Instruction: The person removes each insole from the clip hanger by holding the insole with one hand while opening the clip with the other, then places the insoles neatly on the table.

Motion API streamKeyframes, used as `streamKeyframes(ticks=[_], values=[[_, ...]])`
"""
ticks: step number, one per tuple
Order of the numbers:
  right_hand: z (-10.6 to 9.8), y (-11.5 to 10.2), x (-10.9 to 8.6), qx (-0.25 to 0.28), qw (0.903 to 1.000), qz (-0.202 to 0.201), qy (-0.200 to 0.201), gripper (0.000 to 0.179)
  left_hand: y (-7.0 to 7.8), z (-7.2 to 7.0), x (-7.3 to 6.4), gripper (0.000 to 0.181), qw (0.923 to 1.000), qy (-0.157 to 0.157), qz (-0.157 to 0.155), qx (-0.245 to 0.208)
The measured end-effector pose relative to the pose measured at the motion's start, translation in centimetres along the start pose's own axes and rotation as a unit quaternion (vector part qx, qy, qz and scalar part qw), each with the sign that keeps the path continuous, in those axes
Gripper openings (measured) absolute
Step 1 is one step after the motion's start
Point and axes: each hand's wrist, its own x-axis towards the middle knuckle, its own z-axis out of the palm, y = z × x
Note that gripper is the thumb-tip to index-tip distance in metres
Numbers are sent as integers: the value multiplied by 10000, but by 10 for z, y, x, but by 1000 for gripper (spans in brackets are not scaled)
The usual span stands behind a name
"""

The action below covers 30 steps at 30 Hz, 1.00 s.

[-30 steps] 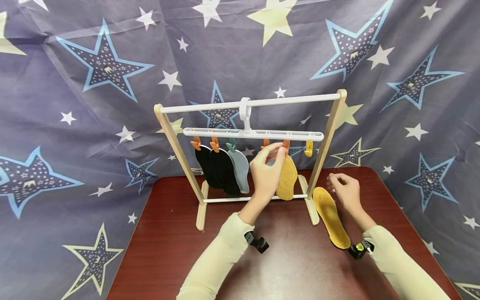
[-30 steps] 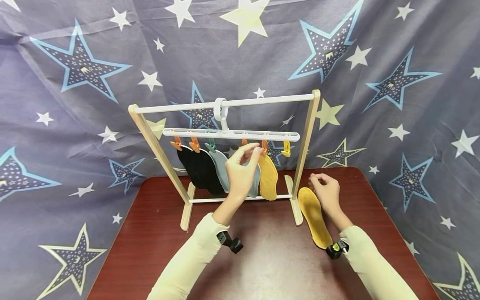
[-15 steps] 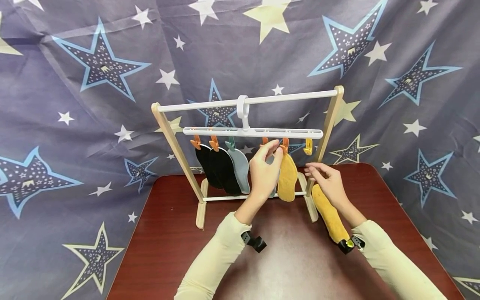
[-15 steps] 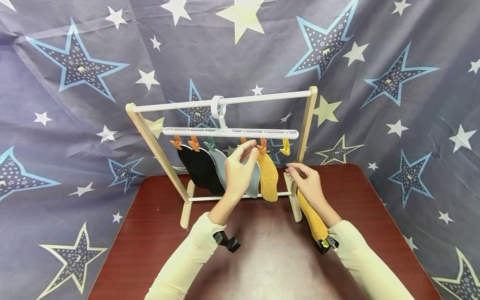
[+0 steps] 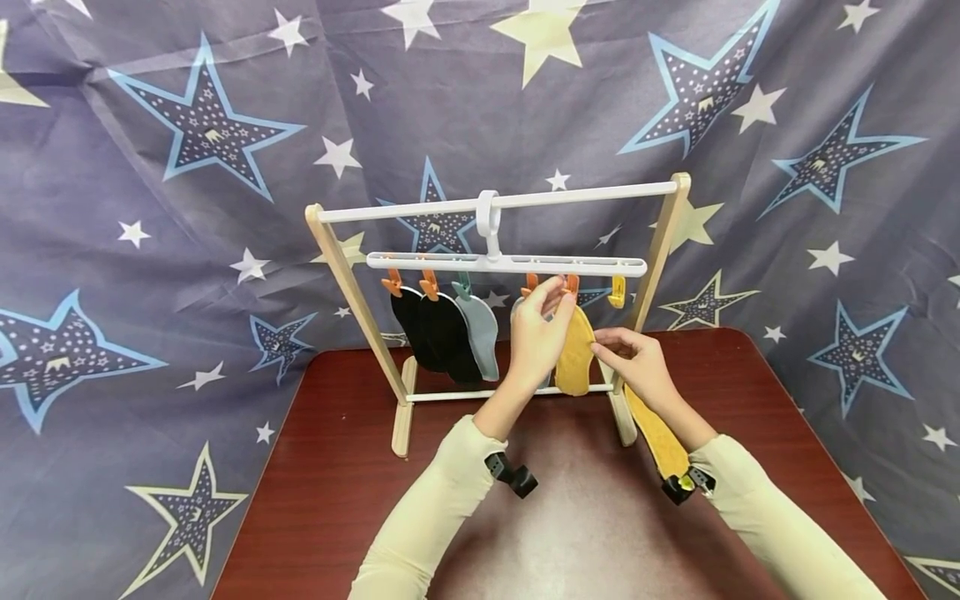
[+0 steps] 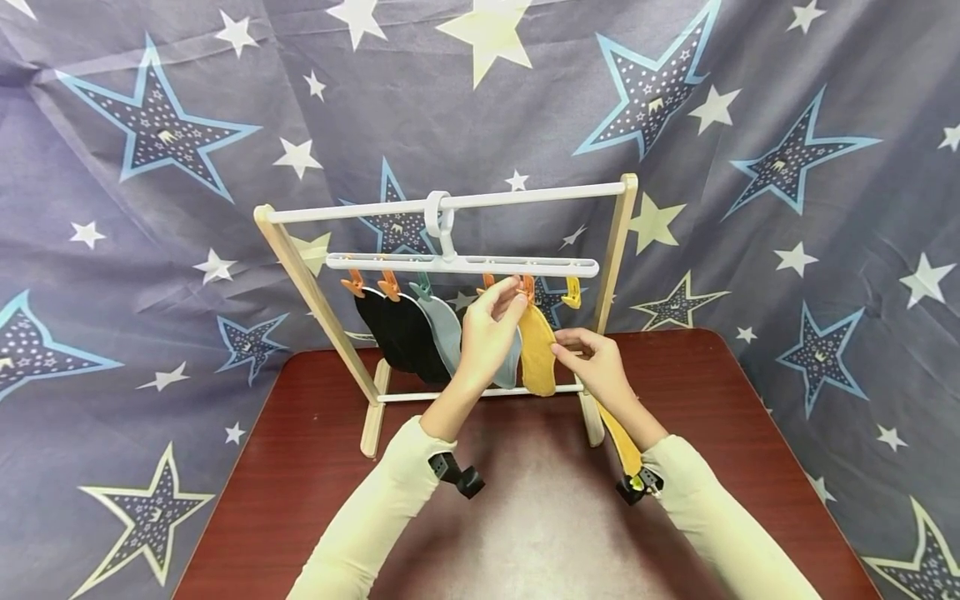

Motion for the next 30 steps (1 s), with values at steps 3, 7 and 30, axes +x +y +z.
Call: streamKeyframes(ticks=[3, 7, 30], values=[[2, -15, 0, -165, 9998, -22, 102, 18, -2, 1, 2, 32, 10000, 37, -11, -40], [2, -23, -1, -330, 9992, -36, 216, 15, -5, 3, 4, 32, 9999, 75, -114, -61], [-27, -21, -6, 570, 9971, 499, -36, 19, -6, 4, 18, 36, 9930, -427, -721, -837]])
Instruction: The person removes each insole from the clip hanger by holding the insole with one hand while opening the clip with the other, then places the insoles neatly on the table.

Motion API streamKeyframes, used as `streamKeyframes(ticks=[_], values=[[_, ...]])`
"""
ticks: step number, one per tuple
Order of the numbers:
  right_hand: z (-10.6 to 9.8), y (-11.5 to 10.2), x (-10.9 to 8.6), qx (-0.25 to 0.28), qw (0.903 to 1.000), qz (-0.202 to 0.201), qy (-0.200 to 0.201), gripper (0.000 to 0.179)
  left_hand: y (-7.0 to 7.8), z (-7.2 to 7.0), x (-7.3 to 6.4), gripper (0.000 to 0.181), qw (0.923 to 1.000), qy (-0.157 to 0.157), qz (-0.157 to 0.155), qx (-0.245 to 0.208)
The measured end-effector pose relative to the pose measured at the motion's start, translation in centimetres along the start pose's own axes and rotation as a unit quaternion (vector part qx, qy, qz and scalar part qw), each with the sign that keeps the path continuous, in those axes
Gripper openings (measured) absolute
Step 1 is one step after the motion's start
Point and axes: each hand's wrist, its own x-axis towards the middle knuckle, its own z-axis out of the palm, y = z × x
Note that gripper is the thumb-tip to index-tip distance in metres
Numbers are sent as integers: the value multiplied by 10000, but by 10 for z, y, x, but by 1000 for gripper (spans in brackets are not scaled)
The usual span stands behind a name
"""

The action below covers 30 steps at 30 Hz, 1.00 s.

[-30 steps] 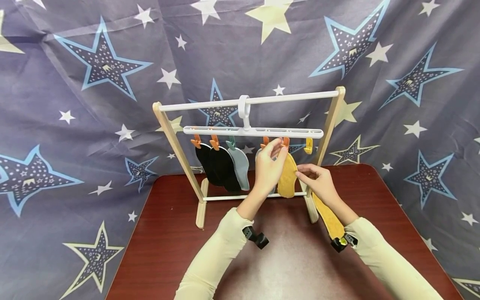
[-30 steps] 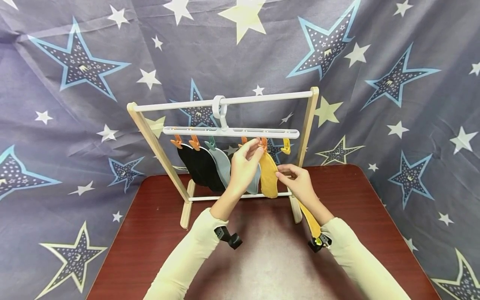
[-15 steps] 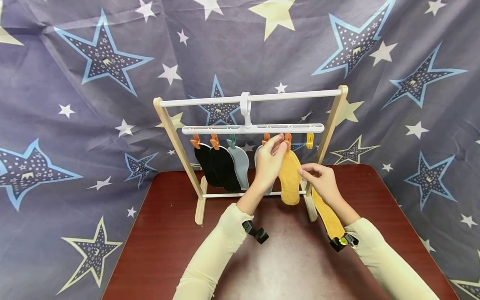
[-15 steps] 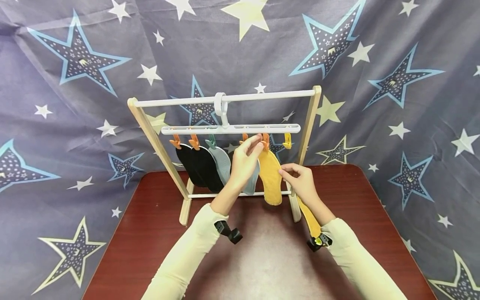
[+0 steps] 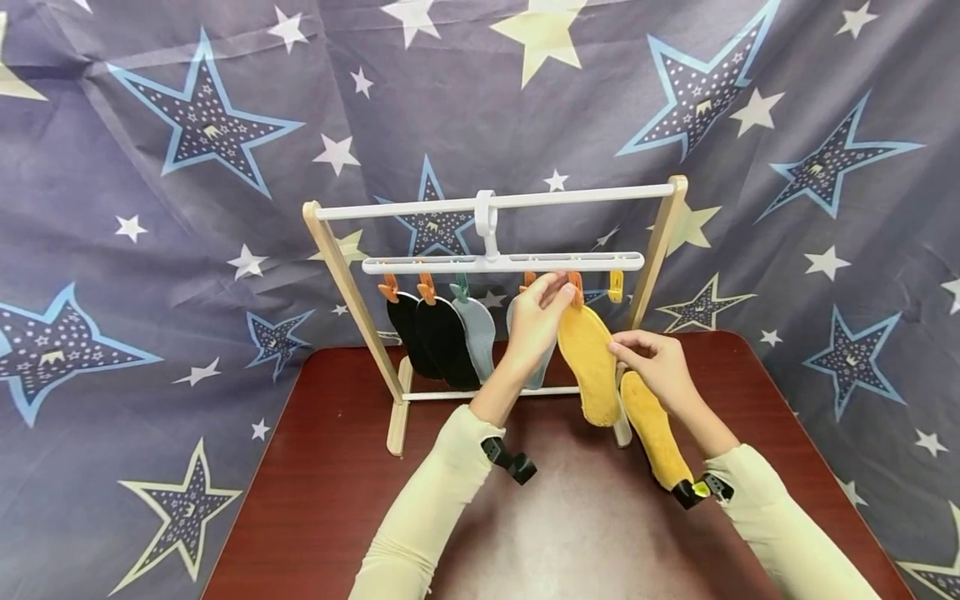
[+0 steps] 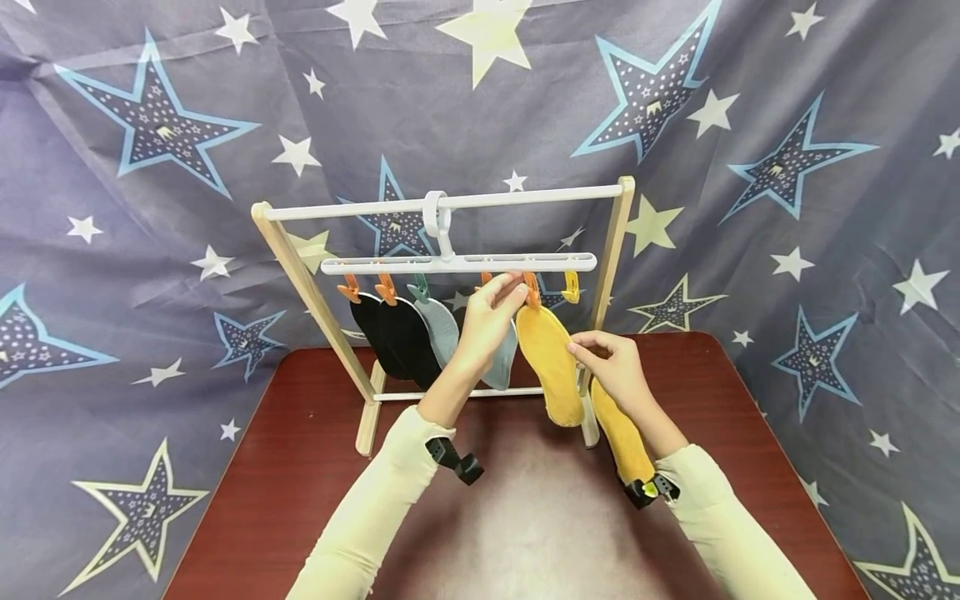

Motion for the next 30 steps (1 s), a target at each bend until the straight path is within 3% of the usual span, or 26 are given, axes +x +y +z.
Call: streamKeyframes(ticks=[6, 11, 20, 30], values=[[-6, 20, 4, 108, 9998, 145, 0, 23, -4, -1, 3, 40, 9992, -365, -81, -110], [-4, 25, 6, 131, 9998, 140, -60, 25, -5, -5, 6, 40, 9985, -521, -137, -76], [1, 28, 8, 462, 9980, 403, -176, 29, -7, -5, 7, 36, 9994, -322, -143, -56], [2, 26, 10, 513, 9950, 788, -333, 34, -11, -3, 9, 33, 9977, -46, -328, -599]])
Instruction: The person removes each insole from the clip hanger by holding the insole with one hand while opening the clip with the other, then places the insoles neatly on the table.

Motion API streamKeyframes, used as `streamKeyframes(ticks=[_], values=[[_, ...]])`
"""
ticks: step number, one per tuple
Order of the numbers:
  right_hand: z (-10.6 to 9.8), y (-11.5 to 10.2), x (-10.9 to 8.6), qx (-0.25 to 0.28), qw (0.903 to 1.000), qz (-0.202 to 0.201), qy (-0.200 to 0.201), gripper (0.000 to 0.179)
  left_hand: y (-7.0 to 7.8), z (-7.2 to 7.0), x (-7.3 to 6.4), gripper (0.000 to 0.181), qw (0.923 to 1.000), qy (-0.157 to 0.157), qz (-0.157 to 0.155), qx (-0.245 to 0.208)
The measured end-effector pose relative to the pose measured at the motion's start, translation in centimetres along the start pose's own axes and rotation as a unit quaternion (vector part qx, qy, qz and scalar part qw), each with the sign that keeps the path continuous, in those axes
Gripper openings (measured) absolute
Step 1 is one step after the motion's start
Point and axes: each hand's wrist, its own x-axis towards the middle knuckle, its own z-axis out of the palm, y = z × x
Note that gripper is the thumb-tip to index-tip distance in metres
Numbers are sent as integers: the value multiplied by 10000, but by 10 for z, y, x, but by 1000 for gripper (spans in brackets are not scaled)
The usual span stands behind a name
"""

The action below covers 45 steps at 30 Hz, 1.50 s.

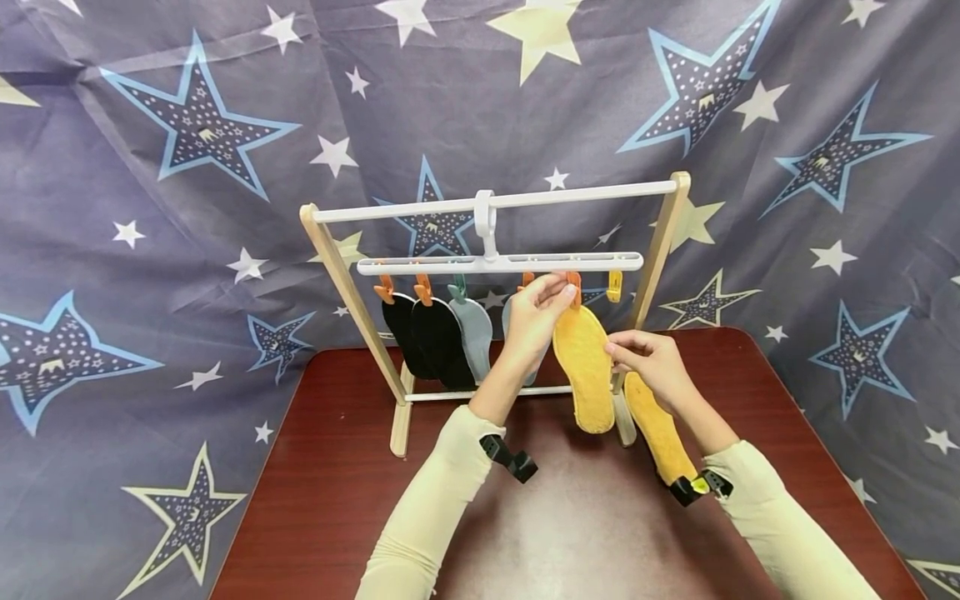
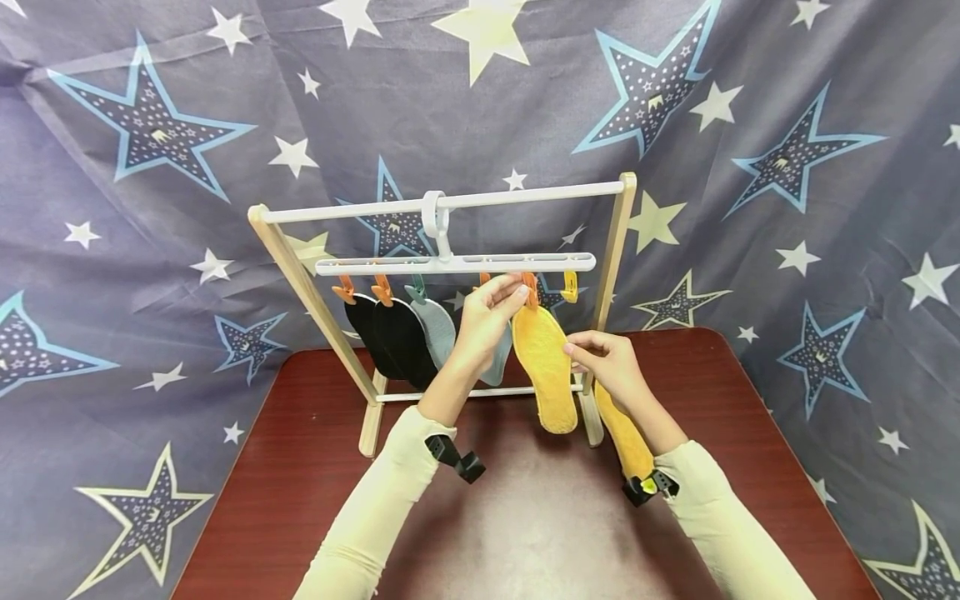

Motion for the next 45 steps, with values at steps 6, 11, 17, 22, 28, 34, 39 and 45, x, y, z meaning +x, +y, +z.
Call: streamKeyframes(ticks=[6, 11, 17, 22, 28, 34, 39, 45], values=[[-1, -5, 0, -24, 9998, 193, -69, 37, 3, 3, -1, 32, 9994, 124, 37, -332], [-2, -7, 1, 78, 9994, 340, -73, 36, 4, 5, -1, 31, 9987, 186, 100, -470], [-3, -7, -1, 141, 9989, 443, -79, 34, 2, 6, -2, 30, 9981, 325, 52, -514], [-3, -7, -1, 84, 9990, 429, -95, 36, 0, 5, -1, 31, 9982, 339, 86, -493], [-3, -5, 1, 48, 9991, 423, -90, 37, 0, 4, -2, 30, 9984, 359, 64, -441], [-3, -3, 1, 56, 9992, 386, -101, 35, -2, 4, -1, 29, 9986, 368, 123, -368], [-3, -2, 2, 64, 9993, 361, -108, 34, -1, 4, -2, 29, 9985, 364, 138, -378], [-2, -1, 2, 131, 9992, 368, -109, 28, -3, 4, -3, 29, 9985, 372, 201, -337]])
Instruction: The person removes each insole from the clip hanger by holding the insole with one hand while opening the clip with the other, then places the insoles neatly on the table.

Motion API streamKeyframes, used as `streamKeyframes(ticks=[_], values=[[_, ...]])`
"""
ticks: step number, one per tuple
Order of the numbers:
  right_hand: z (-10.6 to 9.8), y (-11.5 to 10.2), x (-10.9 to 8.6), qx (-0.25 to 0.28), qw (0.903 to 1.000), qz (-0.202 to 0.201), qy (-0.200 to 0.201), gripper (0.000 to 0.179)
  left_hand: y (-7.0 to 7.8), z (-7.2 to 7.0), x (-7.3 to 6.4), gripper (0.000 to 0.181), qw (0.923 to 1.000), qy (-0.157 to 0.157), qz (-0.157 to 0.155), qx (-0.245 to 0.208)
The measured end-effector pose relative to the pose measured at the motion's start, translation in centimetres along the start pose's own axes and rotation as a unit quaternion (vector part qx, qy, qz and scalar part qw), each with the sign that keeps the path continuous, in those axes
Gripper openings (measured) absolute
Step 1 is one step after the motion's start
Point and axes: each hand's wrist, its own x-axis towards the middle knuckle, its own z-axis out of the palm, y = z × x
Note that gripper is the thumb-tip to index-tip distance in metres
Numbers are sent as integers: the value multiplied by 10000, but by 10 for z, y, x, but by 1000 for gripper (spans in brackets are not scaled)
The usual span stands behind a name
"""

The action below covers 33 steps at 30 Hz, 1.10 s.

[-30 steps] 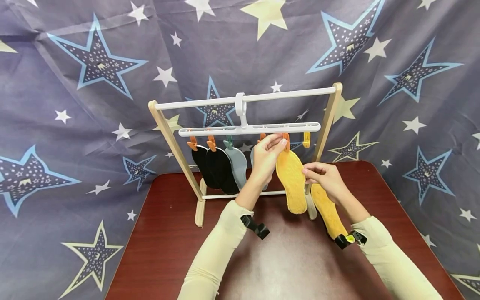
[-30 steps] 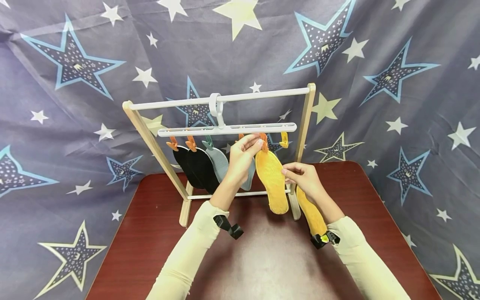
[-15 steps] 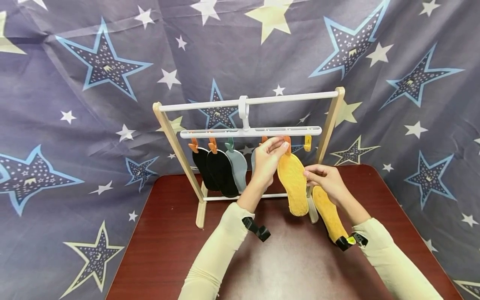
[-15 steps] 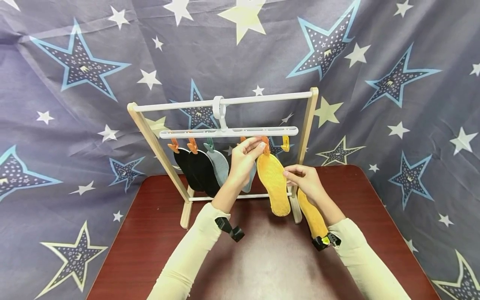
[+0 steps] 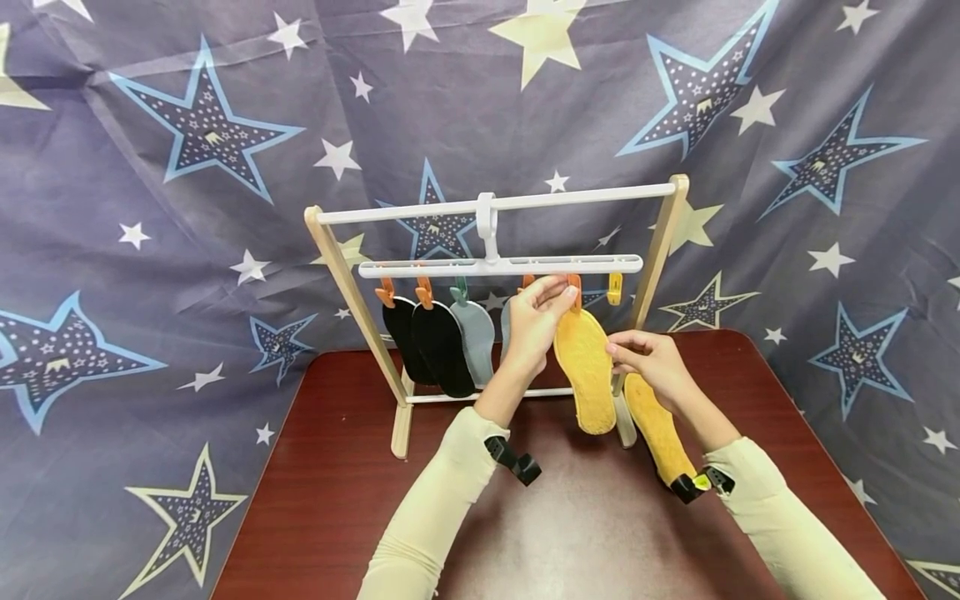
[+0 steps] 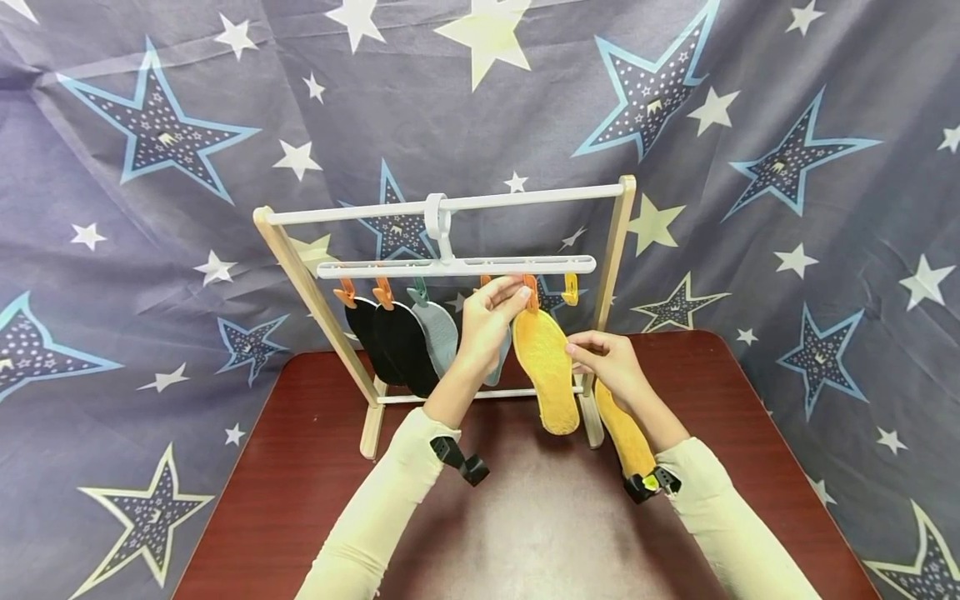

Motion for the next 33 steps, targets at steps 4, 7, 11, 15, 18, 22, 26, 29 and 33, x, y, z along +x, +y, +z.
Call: streamKeyframes(ticks=[4, 7, 11, 15, 18, 22, 26, 29, 33], values=[[1, 1, 1, -20, 10000, 7, -7, 27, -1, -1, 0, 29, 10000, 7, 69, 14], [2, 1, 1, -59, 10000, 27, -16, 27, -1, 0, 0, 28, 9999, 31, 137, 32], [3, 2, 0, -49, 10000, 35, -25, 28, -2, 1, -1, 27, 9997, 90, 240, 41], [4, 2, 0, -23, 10000, 48, -53, 31, -2, 1, 0, 26, 9994, 146, 297, 53], [5, 1, 1, -31, 10000, 60, -56, 33, -4, 1, 2, 25, 9993, 178, 319, 108], [5, 0, 1, -26, 10000, 30, -40, 34, -4, 2, 3, 24, 9989, 190, 383, 182], [5, 0, 1, -3, 10000, 15, -47, 34, -4, 2, 3, 24, 9986, 238, 419, 206], [5, 0, 0, 23, 10000, 20, -49, 33, -5, 3, 2, 24, 9985, 267, 426, 231], [6, 2, -1, 60, 10000, 27, -41, 32, -6, 5, 1, 22, 9978, 289, 521, 301]])
